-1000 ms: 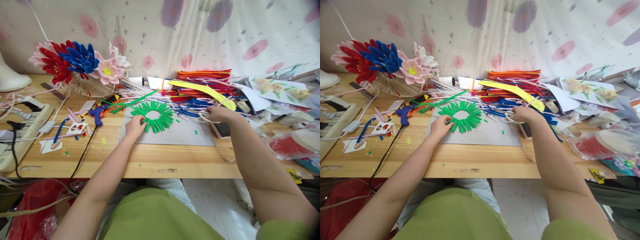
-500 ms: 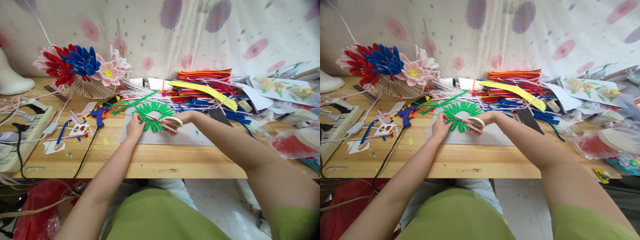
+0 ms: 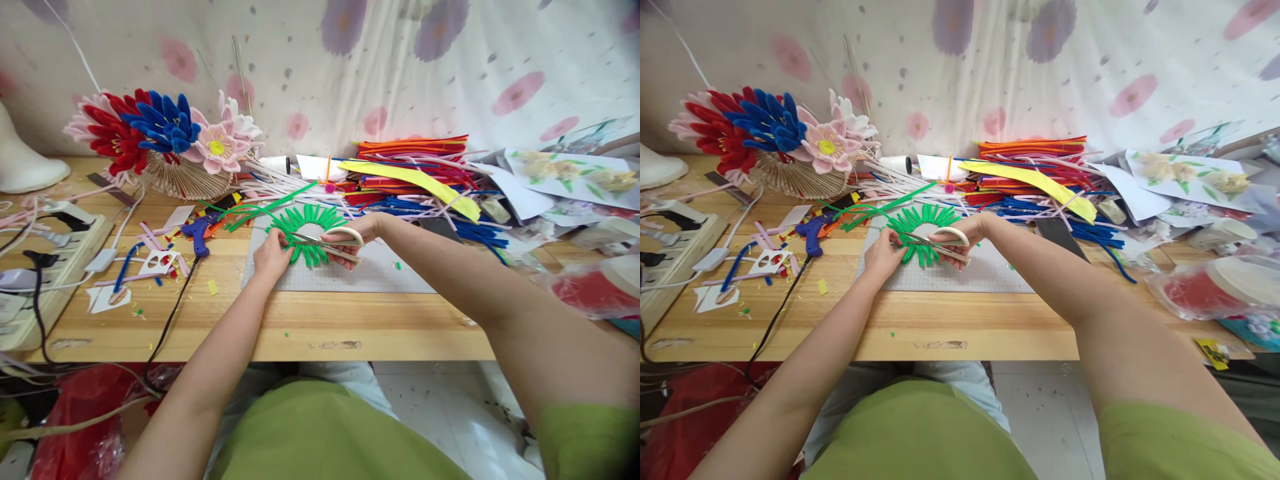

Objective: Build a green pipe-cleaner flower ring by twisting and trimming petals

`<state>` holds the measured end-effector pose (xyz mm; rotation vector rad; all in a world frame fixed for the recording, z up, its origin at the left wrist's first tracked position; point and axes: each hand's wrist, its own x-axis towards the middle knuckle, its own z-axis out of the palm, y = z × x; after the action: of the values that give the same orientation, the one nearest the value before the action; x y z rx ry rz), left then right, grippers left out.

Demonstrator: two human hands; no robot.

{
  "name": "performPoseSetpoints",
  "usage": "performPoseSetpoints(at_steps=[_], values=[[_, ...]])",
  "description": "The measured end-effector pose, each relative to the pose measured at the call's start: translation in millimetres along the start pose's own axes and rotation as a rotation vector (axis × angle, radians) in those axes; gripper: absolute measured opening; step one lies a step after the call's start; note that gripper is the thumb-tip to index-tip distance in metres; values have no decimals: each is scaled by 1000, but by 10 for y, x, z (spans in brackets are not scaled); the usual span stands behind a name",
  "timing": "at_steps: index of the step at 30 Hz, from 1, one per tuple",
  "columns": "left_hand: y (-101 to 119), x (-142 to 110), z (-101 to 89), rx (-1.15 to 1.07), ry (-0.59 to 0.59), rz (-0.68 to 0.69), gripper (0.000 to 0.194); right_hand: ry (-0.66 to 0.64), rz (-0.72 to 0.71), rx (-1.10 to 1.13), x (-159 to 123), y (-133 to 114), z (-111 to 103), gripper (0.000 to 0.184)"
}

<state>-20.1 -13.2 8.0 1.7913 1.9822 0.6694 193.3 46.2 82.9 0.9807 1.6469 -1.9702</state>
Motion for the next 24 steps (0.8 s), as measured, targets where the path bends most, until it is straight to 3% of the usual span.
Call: performPoseSetpoints(at_steps=[14,24], values=[[-15,-4,17,58,-31,44,15,44,-130,29,45,176,-38,63],[24,-29,66,-26,59,3,17,10,-87,-59,-37,127,-4,62]])
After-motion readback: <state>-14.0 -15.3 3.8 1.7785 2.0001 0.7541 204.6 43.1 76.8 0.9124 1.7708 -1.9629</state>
